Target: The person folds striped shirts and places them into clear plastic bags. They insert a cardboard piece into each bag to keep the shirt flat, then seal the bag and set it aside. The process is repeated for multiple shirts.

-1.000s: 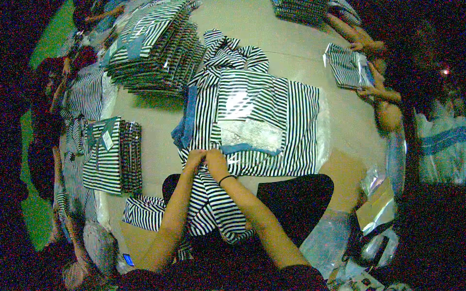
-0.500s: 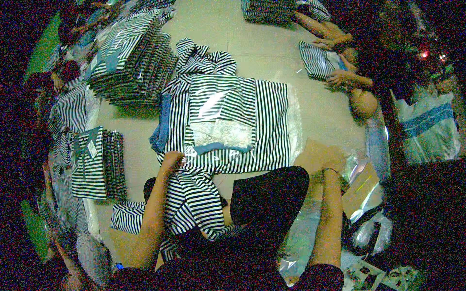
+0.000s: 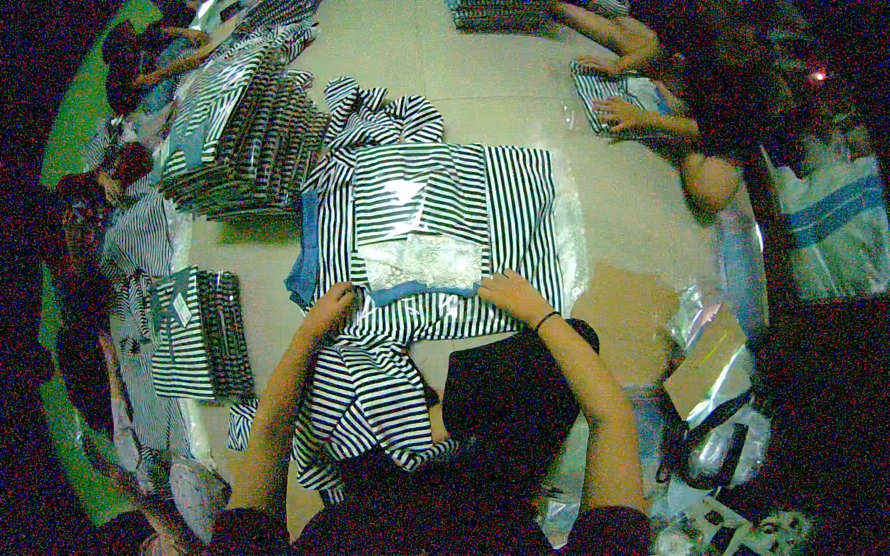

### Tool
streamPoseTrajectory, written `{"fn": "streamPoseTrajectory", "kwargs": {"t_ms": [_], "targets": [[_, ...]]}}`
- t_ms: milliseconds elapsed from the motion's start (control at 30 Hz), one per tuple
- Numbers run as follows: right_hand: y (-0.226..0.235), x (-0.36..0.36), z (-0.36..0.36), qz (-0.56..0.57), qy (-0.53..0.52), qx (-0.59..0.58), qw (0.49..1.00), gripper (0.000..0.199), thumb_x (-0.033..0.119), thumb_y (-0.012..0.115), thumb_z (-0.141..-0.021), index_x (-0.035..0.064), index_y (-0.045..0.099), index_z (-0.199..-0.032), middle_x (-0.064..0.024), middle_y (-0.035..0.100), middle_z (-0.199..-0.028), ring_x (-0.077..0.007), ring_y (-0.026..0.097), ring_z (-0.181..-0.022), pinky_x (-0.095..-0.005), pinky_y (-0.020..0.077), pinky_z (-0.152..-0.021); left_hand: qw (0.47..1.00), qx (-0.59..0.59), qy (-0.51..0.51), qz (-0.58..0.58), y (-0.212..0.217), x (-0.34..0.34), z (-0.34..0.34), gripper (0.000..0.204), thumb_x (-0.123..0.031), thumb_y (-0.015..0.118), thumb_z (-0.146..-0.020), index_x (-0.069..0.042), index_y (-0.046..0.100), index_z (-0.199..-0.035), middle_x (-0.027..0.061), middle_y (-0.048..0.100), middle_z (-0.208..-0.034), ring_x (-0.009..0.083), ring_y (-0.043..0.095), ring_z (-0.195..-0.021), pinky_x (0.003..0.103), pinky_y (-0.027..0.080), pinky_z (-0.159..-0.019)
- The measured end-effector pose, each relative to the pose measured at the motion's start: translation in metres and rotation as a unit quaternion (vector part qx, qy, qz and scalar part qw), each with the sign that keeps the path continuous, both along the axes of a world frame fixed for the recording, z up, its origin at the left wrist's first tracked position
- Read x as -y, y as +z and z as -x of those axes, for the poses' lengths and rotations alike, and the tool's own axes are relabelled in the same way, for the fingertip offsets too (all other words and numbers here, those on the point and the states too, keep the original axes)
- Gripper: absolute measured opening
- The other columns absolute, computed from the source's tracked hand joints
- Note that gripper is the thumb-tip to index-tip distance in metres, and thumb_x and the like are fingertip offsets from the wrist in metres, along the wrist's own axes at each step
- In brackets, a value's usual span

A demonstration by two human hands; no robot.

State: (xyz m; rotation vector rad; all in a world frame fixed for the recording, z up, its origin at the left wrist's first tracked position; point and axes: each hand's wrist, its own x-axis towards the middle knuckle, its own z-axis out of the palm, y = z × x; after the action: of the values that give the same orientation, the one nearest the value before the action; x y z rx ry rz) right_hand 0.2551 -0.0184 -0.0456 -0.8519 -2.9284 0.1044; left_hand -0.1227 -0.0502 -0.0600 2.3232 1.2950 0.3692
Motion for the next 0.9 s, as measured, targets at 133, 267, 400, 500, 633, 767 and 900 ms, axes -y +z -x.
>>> {"fn": "streamPoseTrajectory", "kwargs": {"t_ms": [133,267,400,500,633,767,900], "targets": [[-0.004,0.006,0.006,-0.02,0.017,0.017,0.999,0.012,0.011,0.042,-0.073,0.0095,0.048,-0.083,-0.0031,0.047,-0.085,-0.0159,0.048,-0.079,-0.0288,0.0367,-0.071,1.0,0.021,-0.014,0.009,-0.003,-0.001,0.004,0.015,-0.005,0.044,-0.073,0.002,0.044,-0.086,0.0178,0.047,-0.101,0.0306,0.046,-0.096,0.035,0.038,-0.084],[-0.001,0.002,0.004,0.1,-0.015,-0.077,0.992,0.011,0.012,0.047,-0.073,0.005,0.048,-0.081,-0.0081,0.051,-0.092,-0.0222,0.049,-0.087,-0.0324,0.0377,-0.076,0.998,0.016,-0.032,-0.048,0.004,-0.006,0.003,0.014,-0.004,0.042,-0.074,0.0,0.045,-0.087,0.0184,0.049,-0.095,0.0326,0.048,-0.09,0.036,0.04,-0.077],[-0.004,0.003,-0.002,0.388,-0.246,-0.162,0.873,0.02,0.017,0.048,-0.079,-0.0011,0.048,-0.087,-0.0118,0.056,-0.087,-0.0239,0.054,-0.078,-0.0302,0.0421,-0.071,0.989,0.057,0.125,0.051,0.015,-0.007,-0.006,0.011,-0.012,0.042,-0.08,-0.001,0.042,-0.079,0.0189,0.052,-0.071,0.0353,0.052,-0.07,0.04,0.041,-0.06],[-0.011,0.001,0.001,0.406,-0.328,-0.271,0.809,0.017,0.016,0.044,-0.084,-0.0005,0.047,-0.082,-0.0093,0.059,-0.076,-0.0157,0.057,-0.068,-0.026,0.0451,-0.061,0.964,0.066,0.247,0.066,0.015,-0.007,-0.019,0.016,-0.017,0.038,-0.083,-0.001,0.04,-0.079,0.0202,0.051,-0.067,0.0374,0.051,-0.067,0.041,0.039,-0.057],[-0.023,-0.005,0.01,0.419,-0.454,-0.329,0.714,0.017,0.017,0.047,-0.082,0.0006,0.047,-0.075,-0.0099,0.058,-0.067,-0.0159,0.058,-0.059,-0.0261,0.0454,-0.055,0.922,0.112,0.37,0.027,0.0,-0.011,-0.043,0.018,-0.019,0.037,-0.083,-0.001,0.039,-0.08,0.0216,0.05,-0.068,0.039,0.049,-0.067,0.043,0.037,-0.057],[-0.035,-0.012,0.02,0.246,-0.5,-0.236,0.796,0.022,0.023,0.051,-0.076,0.0012,0.049,-0.071,-0.0158,0.055,-0.062,-0.0295,0.055,-0.062,-0.0376,0.0422,-0.057,0.902,0.101,0.418,-0.012,-0.018,-0.017,-0.059,0.017,-0.015,0.036,-0.082,0.001,0.04,-0.079,0.0226,0.048,-0.073,0.0396,0.046,-0.068,0.045,0.036,-0.06],[-0.036,-0.019,0.033,0.215,-0.534,-0.165,0.801,0.024,0.024,0.053,-0.072,0.0002,0.051,-0.072,-0.0185,0.056,-0.066,-0.0341,0.055,-0.065,-0.0426,0.0434,-0.058,0.895,0.033,0.444,-0.024,-0.028,-0.024,-0.067,0.015,-0.013,0.04,-0.076,0.002,0.041,-0.077,0.0224,0.046,-0.076,0.0377,0.046,-0.072,0.044,0.037,-0.064]]}}
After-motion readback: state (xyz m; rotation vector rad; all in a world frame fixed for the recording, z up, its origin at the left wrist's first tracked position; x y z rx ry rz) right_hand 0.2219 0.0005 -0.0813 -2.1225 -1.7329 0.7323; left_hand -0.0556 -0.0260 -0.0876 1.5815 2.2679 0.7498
